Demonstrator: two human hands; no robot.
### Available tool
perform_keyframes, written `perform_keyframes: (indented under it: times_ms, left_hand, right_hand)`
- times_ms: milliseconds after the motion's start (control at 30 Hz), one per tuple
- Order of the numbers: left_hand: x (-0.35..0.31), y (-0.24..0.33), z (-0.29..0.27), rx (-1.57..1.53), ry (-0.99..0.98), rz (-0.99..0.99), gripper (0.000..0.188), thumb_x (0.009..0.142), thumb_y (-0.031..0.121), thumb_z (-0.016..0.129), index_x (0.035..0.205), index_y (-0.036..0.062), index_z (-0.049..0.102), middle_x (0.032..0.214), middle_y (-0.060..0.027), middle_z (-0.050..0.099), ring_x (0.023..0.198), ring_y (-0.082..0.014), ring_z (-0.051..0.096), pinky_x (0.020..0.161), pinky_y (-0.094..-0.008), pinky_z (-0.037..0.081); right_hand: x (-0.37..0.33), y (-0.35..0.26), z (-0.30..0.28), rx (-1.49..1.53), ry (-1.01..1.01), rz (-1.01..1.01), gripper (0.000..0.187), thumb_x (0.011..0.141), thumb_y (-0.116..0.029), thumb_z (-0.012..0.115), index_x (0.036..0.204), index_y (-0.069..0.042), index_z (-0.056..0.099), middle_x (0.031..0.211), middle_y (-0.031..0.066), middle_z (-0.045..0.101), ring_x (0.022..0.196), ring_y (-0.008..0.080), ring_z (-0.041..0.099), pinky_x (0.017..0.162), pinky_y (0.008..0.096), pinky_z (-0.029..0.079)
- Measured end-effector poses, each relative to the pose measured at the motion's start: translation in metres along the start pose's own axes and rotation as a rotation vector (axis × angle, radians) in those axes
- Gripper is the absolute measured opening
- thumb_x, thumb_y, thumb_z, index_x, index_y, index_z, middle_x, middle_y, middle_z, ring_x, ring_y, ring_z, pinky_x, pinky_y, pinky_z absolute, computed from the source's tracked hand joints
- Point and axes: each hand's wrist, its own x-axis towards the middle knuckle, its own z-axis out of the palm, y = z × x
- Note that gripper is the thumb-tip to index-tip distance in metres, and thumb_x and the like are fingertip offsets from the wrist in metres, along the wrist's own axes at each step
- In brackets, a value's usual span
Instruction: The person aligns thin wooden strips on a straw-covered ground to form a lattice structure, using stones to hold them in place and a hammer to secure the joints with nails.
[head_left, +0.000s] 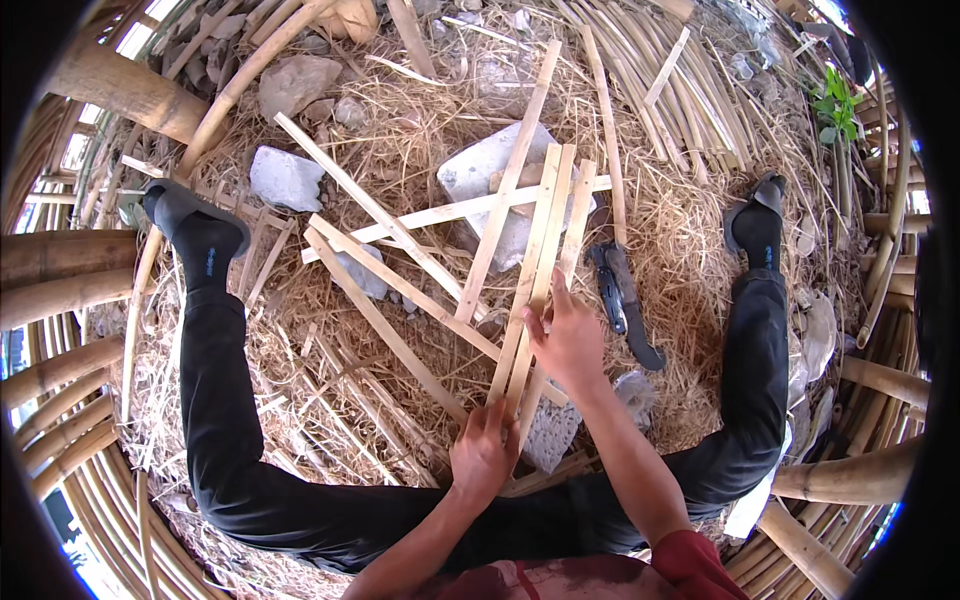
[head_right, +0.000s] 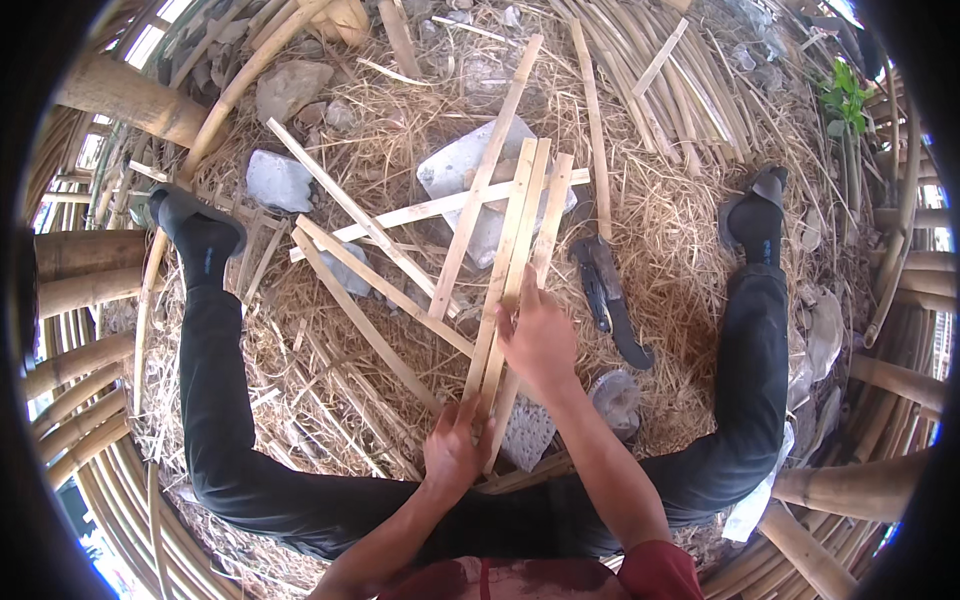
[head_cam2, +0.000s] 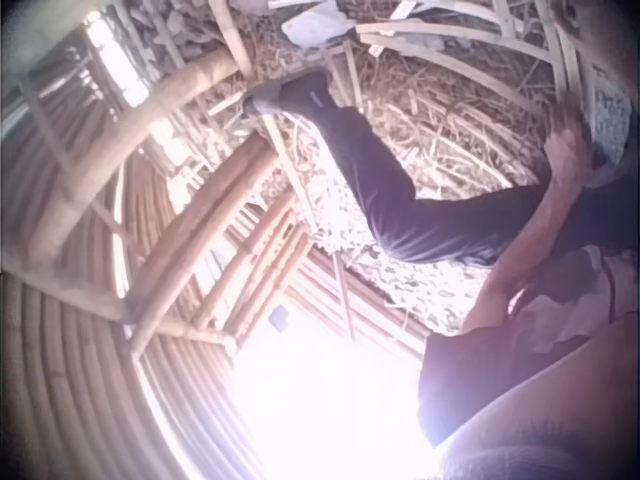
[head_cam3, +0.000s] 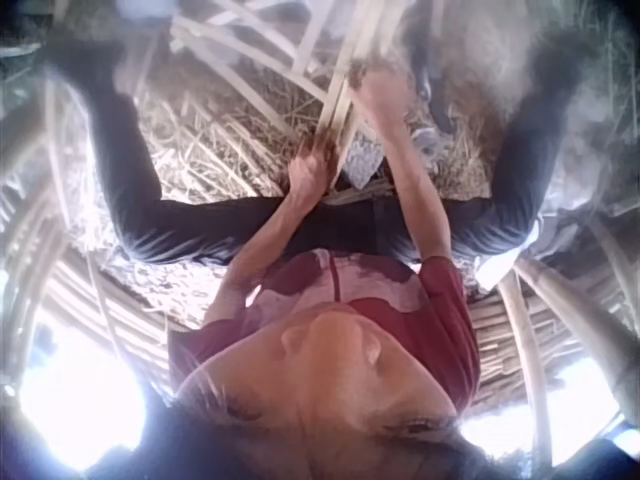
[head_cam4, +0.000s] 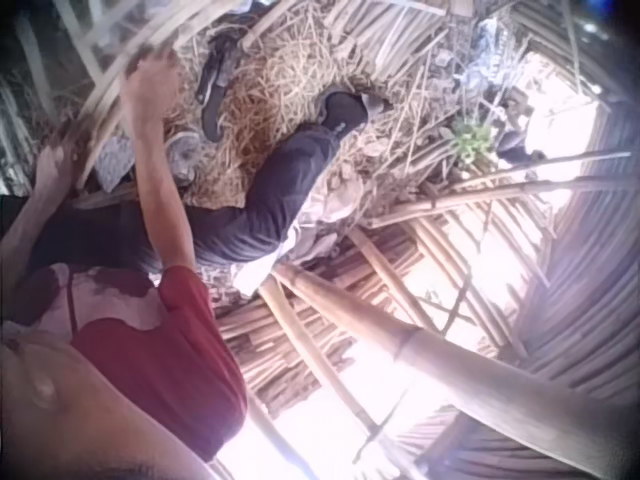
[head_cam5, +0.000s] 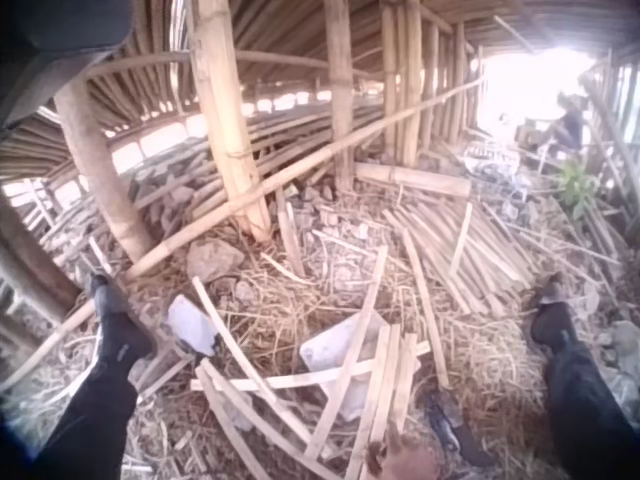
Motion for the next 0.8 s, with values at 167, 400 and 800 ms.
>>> perform_keyframes:
  times_ms: [167, 400, 800]
  left_hand:
    - [0.001, -0.002, 0.002, -0.073, 0.002, -0.053, 0.047, 0.088, 0.02, 0.08, 0.13, 0.0082, 0.063, 0.097, -0.0124, 0.068, 0.076, -0.0304, 0.072, 0.065, -0.0424, 0.06]
    - [-0.001, -0.006, 0.004, -0.128, -0.007, -0.077, 0.044, 0.087, 0.014, 0.081, 0.127, 0.0059, 0.064, 0.098, -0.013, 0.069, 0.078, -0.0286, 0.073, 0.064, -0.0395, 0.06]
    - [-0.005, -0.01, 0.002, -0.114, -0.034, -0.019, 0.046, 0.085, 0.005, 0.079, 0.128, 0.0047, 0.063, 0.093, -0.013, 0.069, 0.077, -0.0314, 0.07, 0.068, -0.0412, 0.058]
  right_hand:
    - [0.004, 0.006, 0.004, -0.017, -0.03, 0.011, 0.068, 0.095, -0.022, 0.067, 0.149, 0.009, 0.04, 0.093, 0.0244, 0.067, 0.075, 0.0421, 0.07, 0.065, 0.0506, 0.058]
    - [0.001, -0.002, -0.002, -0.055, -0.055, 0.011, 0.068, 0.093, -0.019, 0.067, 0.148, 0.011, 0.04, 0.09, 0.0235, 0.066, 0.072, 0.0399, 0.069, 0.063, 0.0492, 0.058]
    - [-0.002, -0.004, -0.005, -0.081, -0.08, 0.009, 0.072, 0.095, -0.022, 0.067, 0.152, 0.01, 0.037, 0.087, 0.02, 0.067, 0.07, 0.0376, 0.069, 0.061, 0.0463, 0.058]
